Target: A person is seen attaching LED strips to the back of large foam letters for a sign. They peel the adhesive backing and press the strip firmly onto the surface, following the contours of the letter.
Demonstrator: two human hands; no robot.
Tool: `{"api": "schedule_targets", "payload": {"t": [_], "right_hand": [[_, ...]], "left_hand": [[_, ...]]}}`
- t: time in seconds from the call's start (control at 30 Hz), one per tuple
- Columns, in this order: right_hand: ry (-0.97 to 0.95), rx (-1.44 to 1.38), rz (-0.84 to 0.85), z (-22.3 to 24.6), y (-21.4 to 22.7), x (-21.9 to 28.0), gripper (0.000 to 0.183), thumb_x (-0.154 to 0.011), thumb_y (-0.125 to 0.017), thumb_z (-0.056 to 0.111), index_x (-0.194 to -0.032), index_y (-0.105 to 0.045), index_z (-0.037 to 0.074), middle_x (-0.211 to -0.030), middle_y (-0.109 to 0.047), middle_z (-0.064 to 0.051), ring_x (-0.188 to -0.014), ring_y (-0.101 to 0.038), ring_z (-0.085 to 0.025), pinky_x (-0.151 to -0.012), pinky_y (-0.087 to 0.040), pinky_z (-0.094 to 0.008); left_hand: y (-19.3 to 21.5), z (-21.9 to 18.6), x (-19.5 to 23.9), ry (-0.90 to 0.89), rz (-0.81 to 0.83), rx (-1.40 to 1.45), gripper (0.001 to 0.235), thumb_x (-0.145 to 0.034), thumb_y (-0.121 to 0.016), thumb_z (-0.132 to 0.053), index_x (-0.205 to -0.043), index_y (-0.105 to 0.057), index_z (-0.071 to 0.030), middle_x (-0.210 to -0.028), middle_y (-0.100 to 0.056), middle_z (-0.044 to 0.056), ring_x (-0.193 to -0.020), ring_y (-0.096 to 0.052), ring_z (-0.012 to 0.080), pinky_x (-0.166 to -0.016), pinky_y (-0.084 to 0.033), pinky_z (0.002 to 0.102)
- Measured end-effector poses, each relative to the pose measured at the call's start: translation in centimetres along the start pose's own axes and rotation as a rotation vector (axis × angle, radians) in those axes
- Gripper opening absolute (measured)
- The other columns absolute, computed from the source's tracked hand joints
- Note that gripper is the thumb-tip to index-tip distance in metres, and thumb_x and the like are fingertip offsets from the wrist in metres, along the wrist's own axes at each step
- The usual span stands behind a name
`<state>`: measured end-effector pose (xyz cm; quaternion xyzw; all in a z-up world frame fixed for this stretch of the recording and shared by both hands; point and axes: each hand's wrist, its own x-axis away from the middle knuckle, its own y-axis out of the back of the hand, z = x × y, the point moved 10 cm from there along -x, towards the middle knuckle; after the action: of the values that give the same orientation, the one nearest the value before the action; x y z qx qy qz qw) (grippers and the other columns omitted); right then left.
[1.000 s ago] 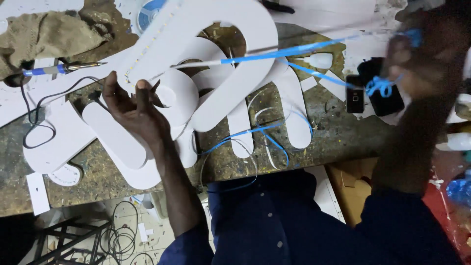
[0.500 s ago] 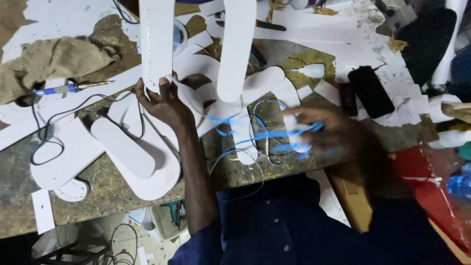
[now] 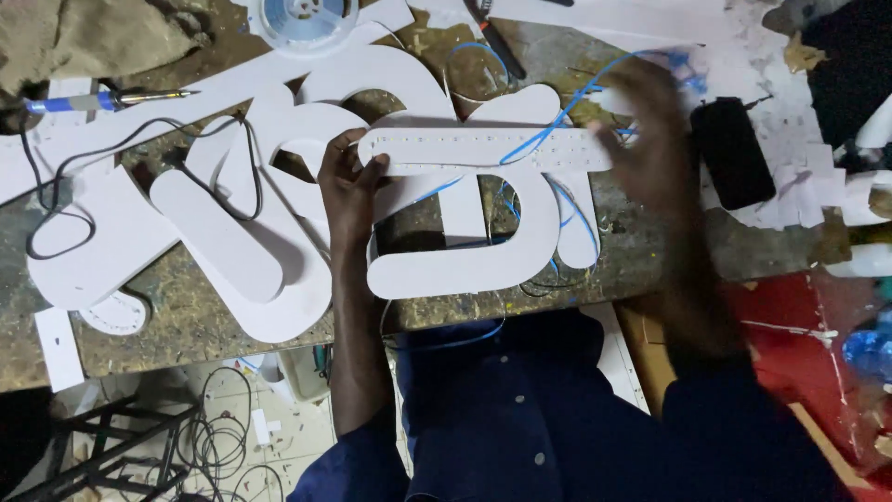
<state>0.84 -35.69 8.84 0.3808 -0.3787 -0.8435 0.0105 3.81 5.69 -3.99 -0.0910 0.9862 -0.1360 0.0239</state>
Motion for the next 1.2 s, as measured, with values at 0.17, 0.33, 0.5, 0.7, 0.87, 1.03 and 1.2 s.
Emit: {"api": "schedule_targets", "payload": {"t": [0.17, 0.33, 0.5, 0.7, 0.87, 1.03, 1.2], "right_hand": [[0.059, -0.055, 0.092, 5.3, -13.6, 0.2, 0.034, -0.102, -0.090, 0.016, -0.134, -0.079, 0.007, -0.142, -0.068, -0.014, -0.139, -0.064, -0.041, -0.116, -0.047, -0.053], [0.061, -0.004, 0.222, 5.4, -16.5, -0.2, 0.009, -0.111, -0.078, 0.023, -0.107, -0.076, 0.015, -0.126, -0.070, -0.005, -0.125, -0.067, -0.034, -0.104, -0.049, -0.047], [-0.293, -0.412, 0.323, 2.7, -14.6, -1.3, 0.016, -0.111, -0.075, 0.002, -0.122, -0.083, 0.009, -0.105, -0.084, -0.018, -0.102, -0.081, -0.043, -0.092, -0.059, -0.050], [-0.438, -0.398, 0.252, -0.6, -15.0, 0.1, 0.017, -0.108, -0.079, 0.002, -0.124, -0.081, 0.007, -0.095, -0.082, -0.017, -0.098, -0.084, -0.040, -0.087, -0.065, -0.048], [-0.447, -0.390, 0.231, -0.6, -15.2, 0.2, 0.015, -0.106, -0.078, 0.001, -0.120, -0.081, 0.006, -0.086, -0.077, -0.017, -0.087, -0.081, -0.038, -0.078, -0.063, -0.046], [-0.416, -0.321, 0.237, -0.8, -15.5, 0.4, 0.011, -0.105, -0.077, 0.005, -0.112, -0.082, 0.010, -0.076, -0.069, -0.009, -0.074, -0.076, -0.027, -0.071, -0.060, -0.041], [-0.397, -0.302, 0.202, -1.0, -16.1, 0.8, 0.010, -0.104, -0.078, 0.003, -0.111, -0.082, 0.008, -0.075, -0.073, -0.012, -0.072, -0.076, -0.036, -0.068, -0.059, -0.044]], "left_hand": [[-0.1, 0.2, -0.4, -0.026, 0.045, -0.002, 0.042, -0.108, -0.076, 0.004, -0.146, -0.060, -0.002, -0.122, -0.070, 0.013, -0.100, -0.078, 0.0191, -0.081, -0.076, 0.030], [-0.5, -1.4, 0.4, -0.058, 0.048, -0.065, 0.040, -0.112, -0.074, -0.001, -0.148, -0.058, -0.002, -0.124, -0.068, 0.013, -0.103, -0.076, 0.0192, -0.084, -0.073, 0.031], [-0.9, -2.3, 0.5, -0.103, 0.061, -0.090, 0.033, -0.114, -0.073, -0.002, -0.145, -0.062, -0.004, -0.129, -0.069, 0.016, -0.107, -0.076, 0.0233, -0.089, -0.075, 0.035], [-2.6, -4.5, 1.3, -0.127, 0.131, -0.253, 0.022, -0.121, -0.066, -0.015, -0.140, -0.069, -0.004, -0.136, -0.069, 0.015, -0.112, -0.068, 0.0192, -0.091, -0.066, 0.033], [-2.0, -3.2, 1.1, -0.193, 0.115, -0.337, 0.026, -0.116, -0.075, -0.011, -0.141, -0.074, -0.003, -0.134, -0.065, 0.015, -0.116, -0.064, 0.0193, -0.097, -0.064, 0.040], [-2.2, -3.6, 1.2, -0.225, 0.108, -0.344, 0.035, -0.110, -0.085, -0.007, -0.142, -0.074, -0.001, -0.131, -0.060, 0.014, -0.121, -0.062, 0.0218, -0.112, -0.058, 0.044], [-2.3, -3.6, 1.3, -0.217, 0.091, -0.392, 0.036, -0.110, -0.082, -0.001, -0.144, -0.072, 0.000, -0.130, -0.057, 0.015, -0.121, -0.064, 0.0242, -0.114, -0.057, 0.046]]}}
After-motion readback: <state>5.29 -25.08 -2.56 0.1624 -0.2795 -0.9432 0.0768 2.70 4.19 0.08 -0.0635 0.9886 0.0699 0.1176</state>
